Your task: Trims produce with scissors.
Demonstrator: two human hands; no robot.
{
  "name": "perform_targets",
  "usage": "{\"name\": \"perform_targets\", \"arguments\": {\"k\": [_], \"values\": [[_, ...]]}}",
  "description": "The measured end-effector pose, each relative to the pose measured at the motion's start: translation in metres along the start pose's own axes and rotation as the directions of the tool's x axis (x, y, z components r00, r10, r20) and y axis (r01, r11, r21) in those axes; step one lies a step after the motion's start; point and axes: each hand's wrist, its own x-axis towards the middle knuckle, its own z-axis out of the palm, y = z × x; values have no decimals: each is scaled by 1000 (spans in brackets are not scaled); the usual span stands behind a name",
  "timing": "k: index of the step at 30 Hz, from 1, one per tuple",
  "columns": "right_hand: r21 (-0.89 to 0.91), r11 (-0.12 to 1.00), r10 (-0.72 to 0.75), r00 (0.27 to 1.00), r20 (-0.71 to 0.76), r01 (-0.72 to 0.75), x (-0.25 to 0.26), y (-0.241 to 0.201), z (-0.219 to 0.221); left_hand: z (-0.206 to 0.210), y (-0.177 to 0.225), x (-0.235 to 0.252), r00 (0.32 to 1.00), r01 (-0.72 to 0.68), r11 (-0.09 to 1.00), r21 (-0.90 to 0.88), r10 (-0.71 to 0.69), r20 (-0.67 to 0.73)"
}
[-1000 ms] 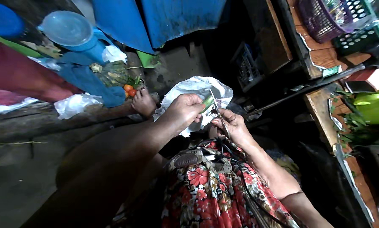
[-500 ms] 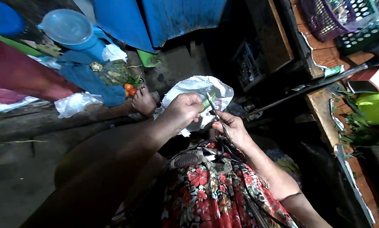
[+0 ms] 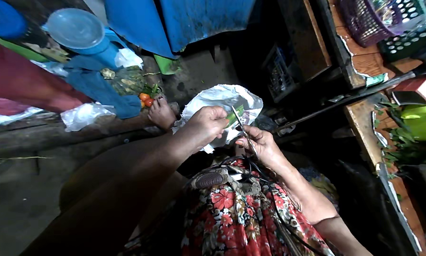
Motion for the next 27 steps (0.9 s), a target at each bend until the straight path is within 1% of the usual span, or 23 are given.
{"name": "perform_targets", "arguments": {"k": [4,9,14,17,20,21,22,24,25,27], "values": [[75,997,5,1000,-7,-5,1,0,2,-1,-1,0,999,-36,999,18,36,13],[86,996,19,1000,7,-20,4,-8,1,1,-1,-1,997,-35,994,101,28,68],[41,998,50,998,-24,-49,6,-8,1,-1,-2,1,996,-56,994,94,48,80],[46,998,31,999,-9,-31,7,-5,0,-1,-3,1,993,-78,990,119,67,94],[19,998,54,998,-11,-54,9,-3,-1,-1,-2,0,993,-81,989,120,71,91],[-1,998,59,998,-16,-59,9,-2,-1,-2,-1,-1,993,-95,991,97,87,78],[-23,998,56,998,-21,-57,10,-1,0,-3,-2,-1,989,-136,988,72,132,63],[-34,999,14,1000,-20,-15,9,-2,2,-4,-7,0,963,-269,963,29,267,41],[-35,999,-5,1000,-10,5,9,-4,3,-4,-10,2,943,-327,945,7,325,64],[-42,999,-25,1000,10,25,7,-9,5,-2,-12,3,920,-364,929,-75,371,128]]}}
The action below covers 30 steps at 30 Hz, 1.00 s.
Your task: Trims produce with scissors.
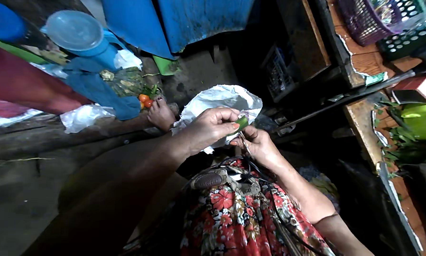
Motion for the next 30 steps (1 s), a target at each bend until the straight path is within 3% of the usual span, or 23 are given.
{"name": "perform_targets", "arguments": {"k": [3,6,8,11,18,23,30], "values": [[31,999,9,1000,16,-9,-1,-4,0,5,-4,3,1000,-28,991,-129,29,8],[243,966,64,993,98,-86,-2,-3,-3,3,-7,6,999,-45,969,-245,49,12],[393,913,39,981,190,-112,-3,3,-5,2,-6,5,999,-39,961,-274,44,11],[460,878,16,969,248,-133,-6,12,-10,2,-4,3,1000,-25,963,-269,29,11],[416,905,57,994,93,-91,-12,19,-13,2,-3,4,997,15,980,-198,-31,-75],[349,936,29,999,43,-42,-16,21,-16,3,4,3,955,195,960,-199,-232,-183],[177,983,40,999,9,-41,-15,15,-12,4,2,3,965,196,971,-137,-216,-149]]}}
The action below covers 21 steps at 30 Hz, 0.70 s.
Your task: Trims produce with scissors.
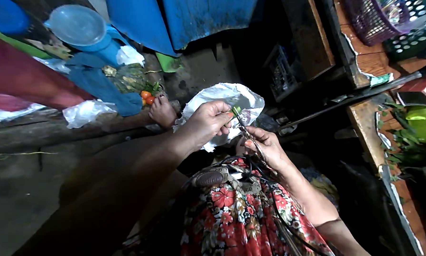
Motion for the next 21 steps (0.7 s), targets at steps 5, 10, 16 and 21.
{"name": "perform_targets", "arguments": {"k": [5,10,16,21], "values": [[-20,1000,-17,1000,-26,16,2,0,4,-1,-3,0,999,-9,999,50,7,41],[-19,999,-48,997,-57,47,2,1,4,-1,1,-1,999,23,999,46,-25,44],[41,998,-42,996,-85,45,3,2,2,-3,6,-4,989,120,990,71,-125,73],[18,999,-38,997,-69,39,3,1,1,-6,3,-2,994,63,990,128,-75,85]]}}
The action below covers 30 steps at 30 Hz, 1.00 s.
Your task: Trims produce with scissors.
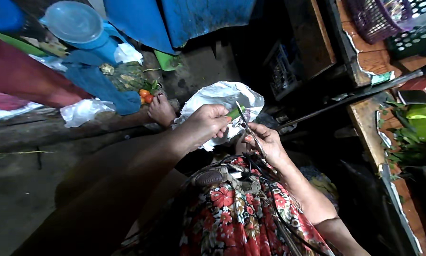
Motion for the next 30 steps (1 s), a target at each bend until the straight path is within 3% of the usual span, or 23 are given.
{"name": "perform_targets", "arguments": {"k": [8,17,26,30], "values": [[-50,998,38,999,-11,-39,4,-1,1,-2,2,0,1000,6,998,59,-6,-9],[36,998,54,998,-21,-53,7,-1,4,-4,-1,2,999,26,999,38,-24,-44],[-159,987,38,999,34,-32,1,2,-3,-2,-1,4,996,17,999,-33,-20,-85],[-194,980,47,998,42,-38,3,-2,1,-2,-4,4,1000,-9,1000,-11,9,-30]]}}
